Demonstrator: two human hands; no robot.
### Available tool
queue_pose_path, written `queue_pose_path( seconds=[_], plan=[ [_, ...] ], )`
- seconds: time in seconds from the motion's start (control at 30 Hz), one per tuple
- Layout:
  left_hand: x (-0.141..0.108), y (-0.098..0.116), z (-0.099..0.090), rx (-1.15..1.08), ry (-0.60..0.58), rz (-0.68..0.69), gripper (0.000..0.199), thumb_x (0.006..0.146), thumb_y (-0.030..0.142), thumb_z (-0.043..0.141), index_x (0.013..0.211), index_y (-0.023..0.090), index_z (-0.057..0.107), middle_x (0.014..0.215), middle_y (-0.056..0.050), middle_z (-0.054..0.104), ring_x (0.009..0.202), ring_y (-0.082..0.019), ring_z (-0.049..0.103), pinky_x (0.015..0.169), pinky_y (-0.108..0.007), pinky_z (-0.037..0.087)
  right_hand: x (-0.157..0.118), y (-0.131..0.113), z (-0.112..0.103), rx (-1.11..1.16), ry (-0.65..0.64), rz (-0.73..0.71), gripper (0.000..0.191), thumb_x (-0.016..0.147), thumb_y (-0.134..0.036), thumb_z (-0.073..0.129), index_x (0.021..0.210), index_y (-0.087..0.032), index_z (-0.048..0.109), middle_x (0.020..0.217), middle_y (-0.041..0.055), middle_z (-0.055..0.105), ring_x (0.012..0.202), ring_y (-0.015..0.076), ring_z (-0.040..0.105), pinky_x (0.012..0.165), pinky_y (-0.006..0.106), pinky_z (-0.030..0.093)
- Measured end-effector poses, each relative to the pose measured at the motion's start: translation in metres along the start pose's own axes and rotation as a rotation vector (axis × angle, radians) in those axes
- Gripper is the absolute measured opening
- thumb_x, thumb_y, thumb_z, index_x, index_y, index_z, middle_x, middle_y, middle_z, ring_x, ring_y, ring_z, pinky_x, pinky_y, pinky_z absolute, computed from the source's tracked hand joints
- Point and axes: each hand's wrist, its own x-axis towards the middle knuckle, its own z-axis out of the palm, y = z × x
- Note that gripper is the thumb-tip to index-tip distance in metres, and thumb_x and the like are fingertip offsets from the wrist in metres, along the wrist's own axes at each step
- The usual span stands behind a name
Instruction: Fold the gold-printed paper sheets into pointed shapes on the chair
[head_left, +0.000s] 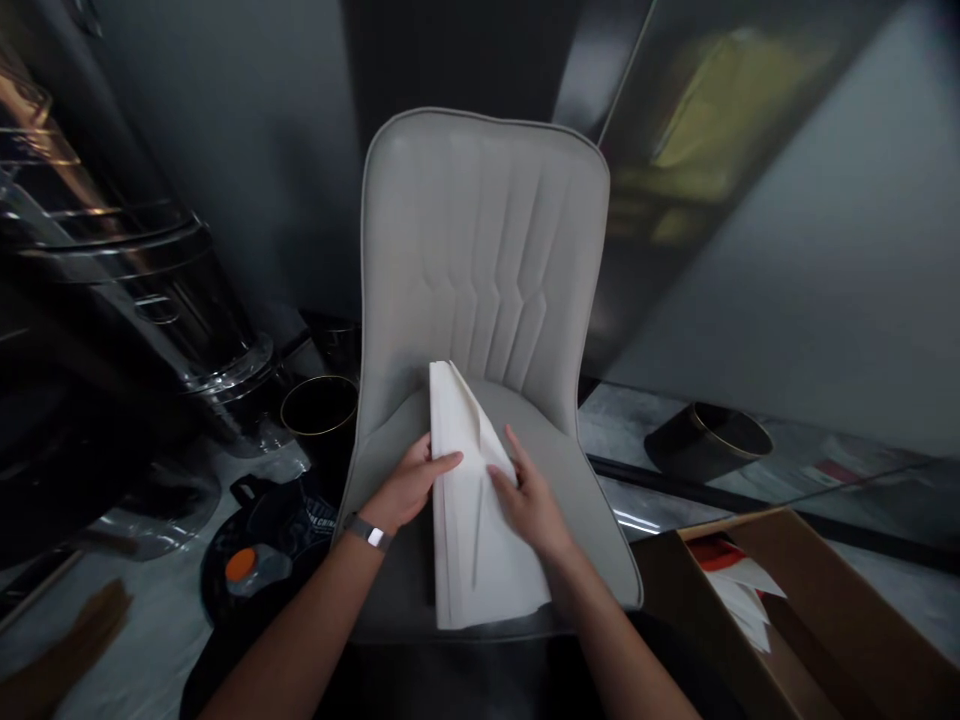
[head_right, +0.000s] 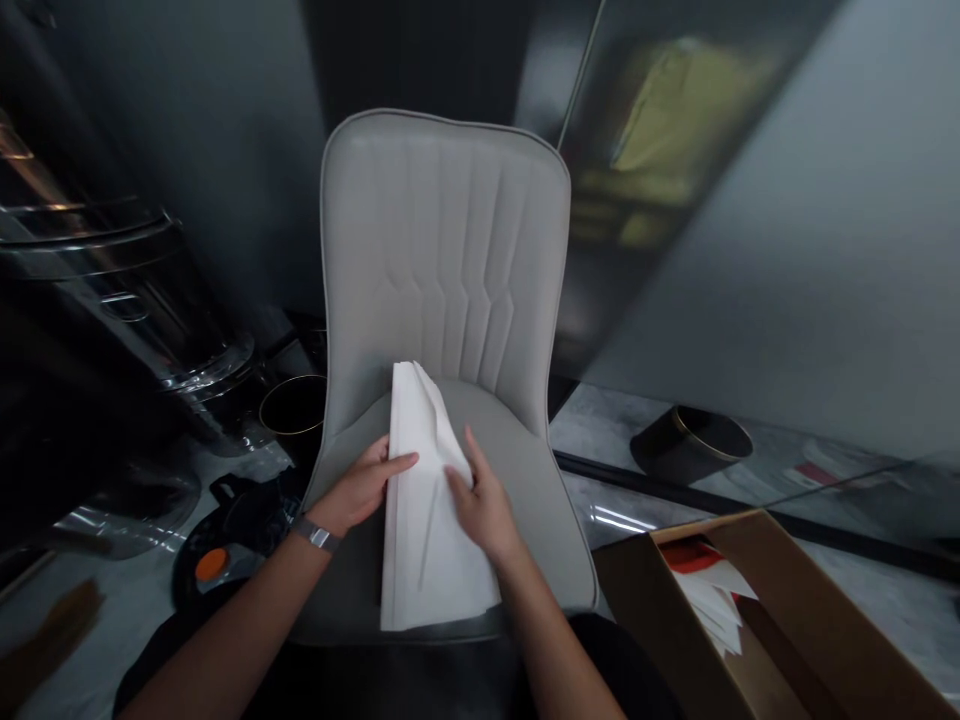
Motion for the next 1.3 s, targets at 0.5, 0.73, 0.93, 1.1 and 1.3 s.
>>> queue_pose_path(
  seconds=[0.5, 0.73, 0.93, 1.1, 1.3],
  plan=[
    [0.007, 0.009, -0.016, 0.095, 0.096, -0.025, 0.064, 0.061, 0.03, 0.09, 0.118, 0.016, 0.066, 0.115, -0.012, 0.076, 0.103, -0.033, 0.073, 0.087, -0.04, 0.058, 0.004, -0.039, -0.013, -0.104, 0.097, 0.111, 0.054, 0.082, -0.048, 0.068, 0.127, -0.019, 0.061, 0.117, 0.0127, 0.071, 0.104, 0.028, 0.069, 0.089, 0.043, 0.057],
    [0.005, 0.011, -0.003, 0.302, 0.348, 0.084, 0.071, 0.084, 0.047, 0.073, 0.146, 0.021, 0.047, 0.148, -0.016, 0.056, 0.134, -0.035, 0.056, 0.107, -0.047, 0.048, 0.001, -0.064, 0.003, 0.327, -0.284, 0.202, 0.068, 0.084, -0.055, 0.07, 0.141, -0.022, 0.057, 0.137, 0.0104, 0.067, 0.121, 0.0287, 0.065, 0.106, 0.044, 0.051],
    [-0.011, 0.025, 0.001, 0.513, 0.359, 0.055, 0.059, 0.093, 0.047, 0.065, 0.142, 0.018, 0.051, 0.129, -0.015, 0.068, 0.119, -0.032, 0.066, 0.103, -0.046, 0.051, -0.027, -0.083, 0.039, -0.227, -0.364, 0.052, 0.075, 0.086, -0.06, 0.07, 0.15, -0.025, 0.052, 0.168, 0.011, 0.03, 0.157, 0.031, 0.021, 0.126, 0.055, 0.018],
    [-0.009, 0.028, -0.005, 0.334, 0.368, -0.086, 0.058, 0.089, 0.021, 0.073, 0.14, 0.014, 0.047, 0.1, -0.011, 0.076, 0.091, -0.024, 0.075, 0.08, -0.034, 0.06, -0.032, -0.075, 0.055, -0.335, -0.356, -0.15, 0.06, 0.094, -0.053, 0.064, 0.147, -0.026, 0.054, 0.162, 0.0103, 0.042, 0.154, 0.0284, 0.03, 0.126, 0.057, 0.02],
    [-0.008, 0.034, -0.014, 0.367, 0.356, 0.029, 0.065, 0.082, 0.014, 0.077, 0.141, 0.016, 0.049, 0.095, -0.009, 0.078, 0.077, -0.021, 0.075, 0.063, -0.027, 0.059, -0.018, -0.041, 0.015, -0.559, -0.197, 0.009, 0.065, 0.101, -0.057, 0.046, 0.156, -0.024, 0.04, 0.163, 0.0109, 0.04, 0.153, 0.0292, 0.031, 0.126, 0.058, 0.016]
  ],
)
